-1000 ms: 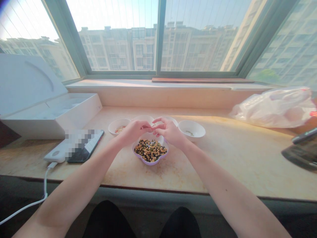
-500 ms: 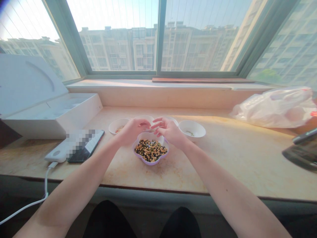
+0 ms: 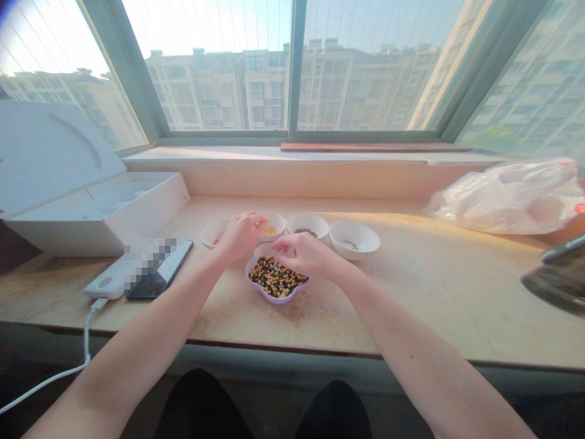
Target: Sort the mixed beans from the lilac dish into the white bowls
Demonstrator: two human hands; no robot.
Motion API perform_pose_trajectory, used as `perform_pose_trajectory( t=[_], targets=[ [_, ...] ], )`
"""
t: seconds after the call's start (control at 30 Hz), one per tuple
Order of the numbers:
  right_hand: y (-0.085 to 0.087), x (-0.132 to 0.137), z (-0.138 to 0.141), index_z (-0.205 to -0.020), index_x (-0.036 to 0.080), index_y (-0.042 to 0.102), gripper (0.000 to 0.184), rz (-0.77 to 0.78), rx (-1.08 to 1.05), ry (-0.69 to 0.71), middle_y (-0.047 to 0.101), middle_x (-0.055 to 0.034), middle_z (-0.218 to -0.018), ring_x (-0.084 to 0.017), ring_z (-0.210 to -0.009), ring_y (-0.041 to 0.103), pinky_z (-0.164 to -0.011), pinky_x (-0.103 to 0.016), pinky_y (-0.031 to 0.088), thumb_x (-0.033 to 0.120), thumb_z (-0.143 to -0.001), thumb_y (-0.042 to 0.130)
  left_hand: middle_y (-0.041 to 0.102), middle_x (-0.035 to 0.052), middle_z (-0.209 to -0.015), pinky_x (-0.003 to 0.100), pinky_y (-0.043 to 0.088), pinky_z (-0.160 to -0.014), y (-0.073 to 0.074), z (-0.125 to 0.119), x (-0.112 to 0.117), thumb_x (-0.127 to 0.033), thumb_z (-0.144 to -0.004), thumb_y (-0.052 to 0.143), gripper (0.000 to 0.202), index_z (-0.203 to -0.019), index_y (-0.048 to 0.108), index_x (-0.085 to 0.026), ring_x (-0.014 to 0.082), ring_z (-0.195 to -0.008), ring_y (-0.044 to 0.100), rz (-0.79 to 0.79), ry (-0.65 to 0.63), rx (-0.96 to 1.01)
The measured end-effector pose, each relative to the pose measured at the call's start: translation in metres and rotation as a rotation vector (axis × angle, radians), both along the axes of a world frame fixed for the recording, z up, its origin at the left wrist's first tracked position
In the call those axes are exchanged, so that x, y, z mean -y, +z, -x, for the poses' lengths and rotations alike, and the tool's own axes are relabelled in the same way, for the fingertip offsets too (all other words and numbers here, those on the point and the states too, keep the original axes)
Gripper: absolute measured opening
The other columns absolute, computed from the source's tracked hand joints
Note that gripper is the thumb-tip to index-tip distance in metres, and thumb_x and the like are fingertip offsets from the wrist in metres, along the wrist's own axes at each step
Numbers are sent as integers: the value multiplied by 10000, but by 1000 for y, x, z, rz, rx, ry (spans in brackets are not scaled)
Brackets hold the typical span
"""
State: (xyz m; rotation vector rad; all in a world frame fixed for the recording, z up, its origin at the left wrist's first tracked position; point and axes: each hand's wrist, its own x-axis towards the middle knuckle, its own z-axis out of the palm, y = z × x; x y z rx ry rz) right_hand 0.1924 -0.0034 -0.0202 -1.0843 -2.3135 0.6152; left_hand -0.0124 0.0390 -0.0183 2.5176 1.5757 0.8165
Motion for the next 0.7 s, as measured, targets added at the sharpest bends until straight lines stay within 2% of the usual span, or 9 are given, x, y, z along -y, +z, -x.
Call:
perform_pose_trajectory(
  t=[0.1, 0.23, 0.43, 0.7],
  targets=[
    [2, 9, 8, -1162, 249, 786, 353, 21, 82, 158, 776, -53, -1212, -284, -1106, 705, -998, -379, 534, 304, -813, 786, 752, 107, -1074, 406, 453, -933, -2, 0, -1, -182, -998, 446, 327, -882, 751, -179, 266, -1040, 661, -6, 9, -90],
    [0, 13, 14, -1113, 283, 807, 362, -12, 181, 208, 755, -44, -1258, -331, -1214, 655, -1070, -401, 498, 310, -754, 844, 742, 101, -1205, 423, 439, -999, -6, 0, -1, -192, -1004, 450, 329, -1102, 764, -200, 268, -1133, 653, -10, 17, -36],
    [0, 8, 14, -1065, 276, 822, 249, 3, 257, 255, 785, -44, -1176, -295, -1153, 683, -982, -369, 540, 195, -851, 723, 746, 92, -1217, 433, 452, -1015, -6, -2, 0, -210, -994, 486, 297, -1087, 768, -200, 270, -1132, 662, 5, 4, 4],
    [-7, 3, 13, -895, 247, 838, 220, 47, 179, 248, 812, -41, -946, -253, -907, 730, -863, -347, 562, 105, -827, 684, 749, 99, -1222, 415, 477, -998, -3, -4, 3, -196, -986, 496, 302, -1111, 771, -187, 265, -1117, 673, 30, -8, 14]
  ],
)
